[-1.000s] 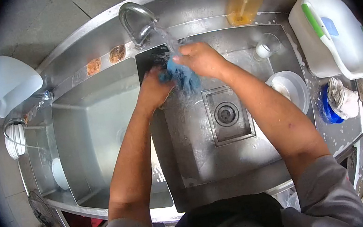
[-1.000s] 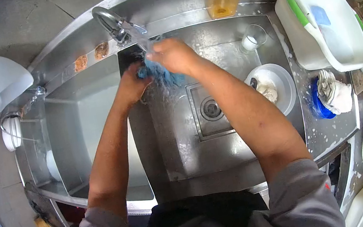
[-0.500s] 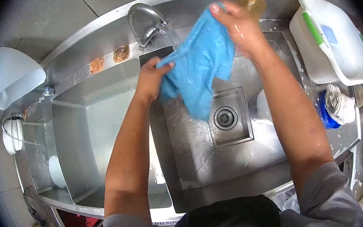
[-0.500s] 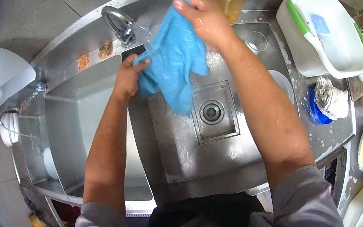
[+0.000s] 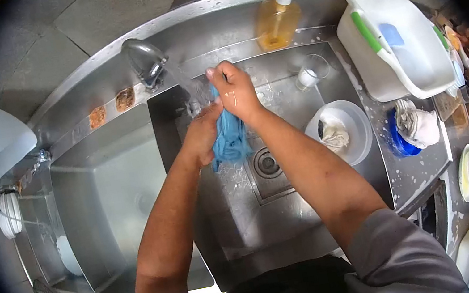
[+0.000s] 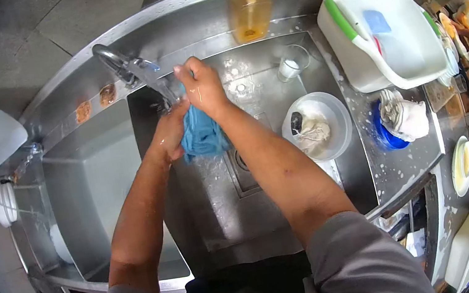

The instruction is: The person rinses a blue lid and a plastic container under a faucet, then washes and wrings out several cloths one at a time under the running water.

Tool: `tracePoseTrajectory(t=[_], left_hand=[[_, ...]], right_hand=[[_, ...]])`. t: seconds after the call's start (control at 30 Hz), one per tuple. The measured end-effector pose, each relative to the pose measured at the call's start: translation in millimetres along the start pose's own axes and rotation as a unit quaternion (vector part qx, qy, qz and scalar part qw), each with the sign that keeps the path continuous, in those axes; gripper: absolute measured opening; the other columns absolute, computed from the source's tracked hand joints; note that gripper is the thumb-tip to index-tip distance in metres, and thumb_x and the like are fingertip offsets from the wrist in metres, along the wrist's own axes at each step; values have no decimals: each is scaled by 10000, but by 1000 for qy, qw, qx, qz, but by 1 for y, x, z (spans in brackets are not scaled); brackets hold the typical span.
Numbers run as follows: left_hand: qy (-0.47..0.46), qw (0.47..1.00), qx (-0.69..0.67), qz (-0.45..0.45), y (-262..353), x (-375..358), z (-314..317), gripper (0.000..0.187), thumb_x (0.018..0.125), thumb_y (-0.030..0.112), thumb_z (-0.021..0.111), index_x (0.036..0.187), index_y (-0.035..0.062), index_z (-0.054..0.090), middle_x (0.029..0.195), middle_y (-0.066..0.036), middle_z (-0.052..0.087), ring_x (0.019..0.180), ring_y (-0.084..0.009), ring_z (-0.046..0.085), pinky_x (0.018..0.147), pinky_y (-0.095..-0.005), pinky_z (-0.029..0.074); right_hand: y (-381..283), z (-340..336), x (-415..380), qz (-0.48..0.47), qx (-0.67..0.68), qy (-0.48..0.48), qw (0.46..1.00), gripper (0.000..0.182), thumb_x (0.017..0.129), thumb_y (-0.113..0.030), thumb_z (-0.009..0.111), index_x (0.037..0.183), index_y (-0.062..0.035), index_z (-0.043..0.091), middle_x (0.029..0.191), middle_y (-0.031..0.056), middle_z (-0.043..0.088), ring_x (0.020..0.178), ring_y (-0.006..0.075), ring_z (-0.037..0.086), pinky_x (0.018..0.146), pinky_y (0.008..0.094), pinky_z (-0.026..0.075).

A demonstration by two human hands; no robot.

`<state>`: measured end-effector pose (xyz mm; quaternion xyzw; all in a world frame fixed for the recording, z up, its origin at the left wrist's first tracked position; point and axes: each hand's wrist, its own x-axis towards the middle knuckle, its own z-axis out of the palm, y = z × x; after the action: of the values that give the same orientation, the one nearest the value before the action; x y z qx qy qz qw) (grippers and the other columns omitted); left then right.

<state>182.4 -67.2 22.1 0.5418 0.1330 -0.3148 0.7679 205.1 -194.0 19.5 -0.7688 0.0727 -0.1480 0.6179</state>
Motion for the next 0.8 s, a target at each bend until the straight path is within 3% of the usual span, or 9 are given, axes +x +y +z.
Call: tracePoseTrajectory(t=[0.1, 0.17, 0.4, 0.5, 0.57, 0.63, 0.67, 0.73, 0.8], left_hand=[[-47, 981, 59, 176, 22, -7, 7, 246, 942, 204, 587, 1072, 9, 658, 957, -79, 689, 877, -160, 643, 791, -319, 495], [2, 962, 152, 227, 36, -11, 1, 179, 920, 163, 599, 1027, 32, 657, 934, -38, 664, 879, -103, 608, 761, -290, 495], [29, 957, -143, 251, 14, -24, -17, 270, 944, 306, 597, 1096, 82, 589, 996, -50, 622, 901, -189, 605, 873, -372, 487], [-59, 947, -311, 63, -21, 21, -45, 395, 960, 479, 555, 1073, 102, 584, 1064, -86, 614, 912, -235, 594, 870, -414, 488], [-234, 925, -284, 97, -48, 68, -87, 455, 951, 528, 549, 1054, 87, 594, 985, -87, 640, 876, -226, 616, 821, -396, 505], [-219, 892, -394, 14, -51, 78, -79, 431, 953, 514, 552, 1006, 91, 609, 863, -75, 641, 797, -219, 622, 748, -362, 510], [41, 972, -204, 113, -29, 23, -23, 376, 958, 466, 563, 961, 95, 620, 768, -46, 624, 687, -208, 611, 645, -344, 499], [70, 979, -176, 71, -32, -1, -1, 340, 962, 431, 559, 953, 96, 622, 777, -41, 626, 669, -205, 609, 617, -353, 492], [71, 987, -133, 50, -40, 0, 2, 271, 972, 356, 535, 962, 102, 627, 796, -36, 634, 600, -206, 589, 563, -371, 482]], right_hand=[[29, 0, -35, -4, 305, -72, 950, 324, 961, -344, 618, 933, -24, 658, 832, 8, 638, 817, 133, 578, 794, 314, 491], [74, -6, -55, 164, 129, -249, 946, 355, 915, -367, 671, 1027, -31, 685, 838, 18, 669, 840, 141, 597, 820, 320, 491], [21, 18, -50, 217, 572, -129, 780, 368, 816, -270, 720, 1099, -41, 665, 917, 51, 676, 898, 164, 620, 839, 339, 490], [-12, 56, -58, 91, 111, -6, 990, 232, 738, -185, 714, 878, -19, 634, 1025, 142, 639, 962, 252, 597, 857, 390, 471], [-13, 72, -97, -141, -82, 39, 986, 233, 724, -160, 711, 862, 1, 614, 964, 167, 624, 963, 255, 599, 832, 404, 478], [8, 65, -87, -155, -110, 108, 976, 202, 751, -154, 701, 861, -5, 619, 925, 149, 632, 915, 246, 614, 792, 398, 491], [17, 56, -79, -165, -134, 176, 961, 173, 778, -147, 692, 861, -12, 625, 887, 132, 640, 867, 238, 628, 752, 392, 505], [21, 25, -38, 228, 245, 37, 942, 126, 841, -153, 664, 858, -34, 628, 859, 83, 648, 760, 219, 631, 667, 356, 511], [26, 28, -35, 256, 307, 7, 917, 94, 858, -134, 642, 869, -41, 633, 847, 65, 650, 726, 205, 630, 633, 338, 505]])
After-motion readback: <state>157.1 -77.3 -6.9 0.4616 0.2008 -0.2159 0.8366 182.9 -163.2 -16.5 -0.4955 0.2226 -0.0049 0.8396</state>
